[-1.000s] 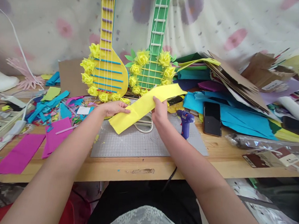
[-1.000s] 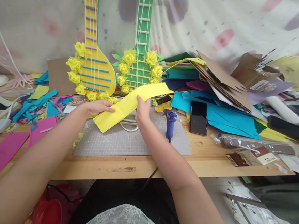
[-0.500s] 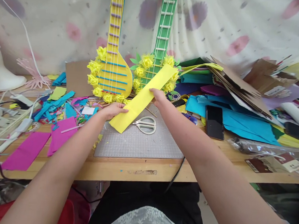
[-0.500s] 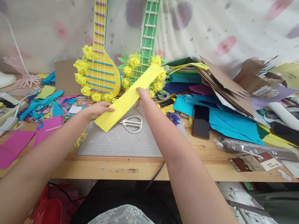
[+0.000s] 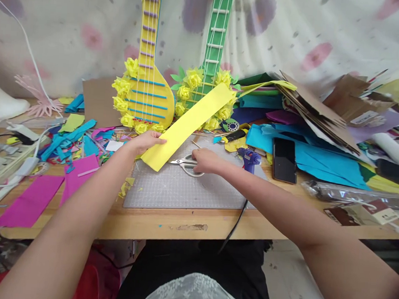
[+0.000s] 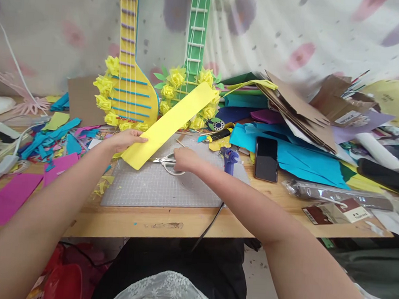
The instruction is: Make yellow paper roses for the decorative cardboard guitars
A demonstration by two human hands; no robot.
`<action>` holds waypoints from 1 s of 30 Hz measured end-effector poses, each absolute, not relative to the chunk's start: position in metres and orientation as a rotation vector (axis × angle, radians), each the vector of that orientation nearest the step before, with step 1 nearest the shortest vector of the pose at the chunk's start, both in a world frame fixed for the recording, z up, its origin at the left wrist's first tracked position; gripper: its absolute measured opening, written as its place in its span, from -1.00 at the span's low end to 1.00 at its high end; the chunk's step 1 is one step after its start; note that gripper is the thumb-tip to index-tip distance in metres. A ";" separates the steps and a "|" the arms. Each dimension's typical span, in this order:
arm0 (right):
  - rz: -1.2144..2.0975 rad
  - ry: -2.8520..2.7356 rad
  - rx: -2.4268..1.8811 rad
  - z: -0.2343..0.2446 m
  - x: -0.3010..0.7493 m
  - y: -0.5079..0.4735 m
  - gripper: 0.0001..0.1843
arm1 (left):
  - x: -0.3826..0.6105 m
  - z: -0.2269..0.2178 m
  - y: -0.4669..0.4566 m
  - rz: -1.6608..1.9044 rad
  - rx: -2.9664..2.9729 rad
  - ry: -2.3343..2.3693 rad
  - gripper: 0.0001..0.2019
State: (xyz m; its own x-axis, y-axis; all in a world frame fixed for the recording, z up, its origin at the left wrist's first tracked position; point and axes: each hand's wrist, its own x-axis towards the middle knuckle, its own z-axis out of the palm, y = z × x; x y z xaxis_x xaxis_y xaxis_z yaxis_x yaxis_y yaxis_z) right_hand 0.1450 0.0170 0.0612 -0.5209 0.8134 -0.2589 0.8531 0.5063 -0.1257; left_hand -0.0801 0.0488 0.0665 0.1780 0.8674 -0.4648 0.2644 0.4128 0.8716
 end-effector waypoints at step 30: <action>-2.598 1.817 0.442 0.038 0.189 0.034 -0.24 | -0.089 0.078 0.050 0.740 0.936 1.122 -0.83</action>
State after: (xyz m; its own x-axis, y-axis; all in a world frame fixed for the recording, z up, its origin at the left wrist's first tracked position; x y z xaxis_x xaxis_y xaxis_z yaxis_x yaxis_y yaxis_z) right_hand 0.1887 0.0336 0.0382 -0.9601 0.2047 -0.1904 0.1085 -0.3546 -0.9287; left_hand -0.0887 0.0497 0.0784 0.2812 0.8685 -0.4082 -0.0331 0.4339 0.9003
